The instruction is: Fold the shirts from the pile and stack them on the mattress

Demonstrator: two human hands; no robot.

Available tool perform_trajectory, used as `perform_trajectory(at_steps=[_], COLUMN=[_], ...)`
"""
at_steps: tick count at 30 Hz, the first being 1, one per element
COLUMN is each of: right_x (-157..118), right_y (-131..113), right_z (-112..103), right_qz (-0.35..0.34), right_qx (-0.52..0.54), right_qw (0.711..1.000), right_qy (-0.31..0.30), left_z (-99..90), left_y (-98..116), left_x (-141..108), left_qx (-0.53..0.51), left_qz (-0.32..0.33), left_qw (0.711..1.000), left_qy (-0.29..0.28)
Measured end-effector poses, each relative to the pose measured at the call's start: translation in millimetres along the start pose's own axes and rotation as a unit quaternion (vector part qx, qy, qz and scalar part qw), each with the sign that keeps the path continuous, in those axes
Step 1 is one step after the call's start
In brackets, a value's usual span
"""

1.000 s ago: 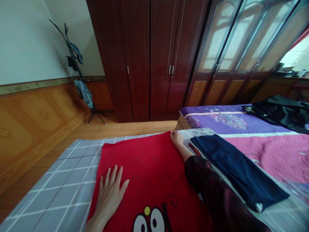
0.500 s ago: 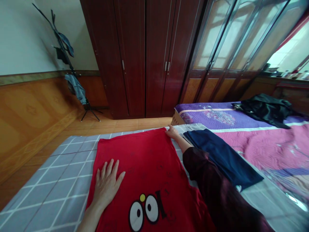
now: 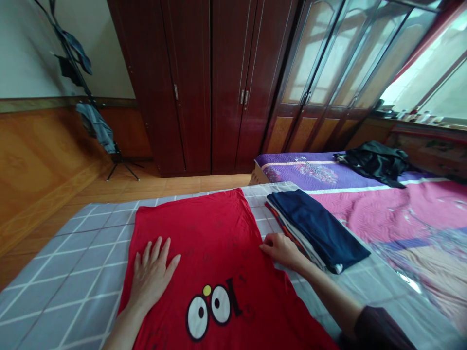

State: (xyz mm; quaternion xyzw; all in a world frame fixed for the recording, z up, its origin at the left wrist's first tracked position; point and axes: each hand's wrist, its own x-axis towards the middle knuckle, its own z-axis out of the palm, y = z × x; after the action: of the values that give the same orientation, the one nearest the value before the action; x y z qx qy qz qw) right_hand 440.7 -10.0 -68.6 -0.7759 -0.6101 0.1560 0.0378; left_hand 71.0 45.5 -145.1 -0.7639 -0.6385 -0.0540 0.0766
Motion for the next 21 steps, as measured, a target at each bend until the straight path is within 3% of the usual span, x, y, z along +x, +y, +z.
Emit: perform_trajectory(at_steps=[8, 13, 16, 18, 21], right_x=[-43, -63, -65, -61, -53], right_y=[-3, -24, -28, -22, -8], right_z=[15, 27, 31, 29, 23], right_qz=[0.015, -0.079, -0.104, -0.093, -0.024], right_qx=[-0.044, -0.105, -0.090, -0.056, -0.015], right_qw=[0.998, 0.991, 0.990, 0.992, 0.996], right_qy=[0.031, 0.037, 0.045, 0.069, 0.087], left_z=[0.4, 1.5, 1.6, 1.5, 1.3], left_y=[-1, -1, -2, -2, -2], left_x=[0, 0, 0, 0, 0], left_qx=[0.022, 0.020, 0.019, 0.019, 0.019], left_qz=[0.002, 0.004, 0.005, 0.006, 0.006], left_qw=[1.000, 1.000, 1.000, 1.000, 1.000], left_qy=[-0.002, -0.003, -0.002, -0.001, -0.001])
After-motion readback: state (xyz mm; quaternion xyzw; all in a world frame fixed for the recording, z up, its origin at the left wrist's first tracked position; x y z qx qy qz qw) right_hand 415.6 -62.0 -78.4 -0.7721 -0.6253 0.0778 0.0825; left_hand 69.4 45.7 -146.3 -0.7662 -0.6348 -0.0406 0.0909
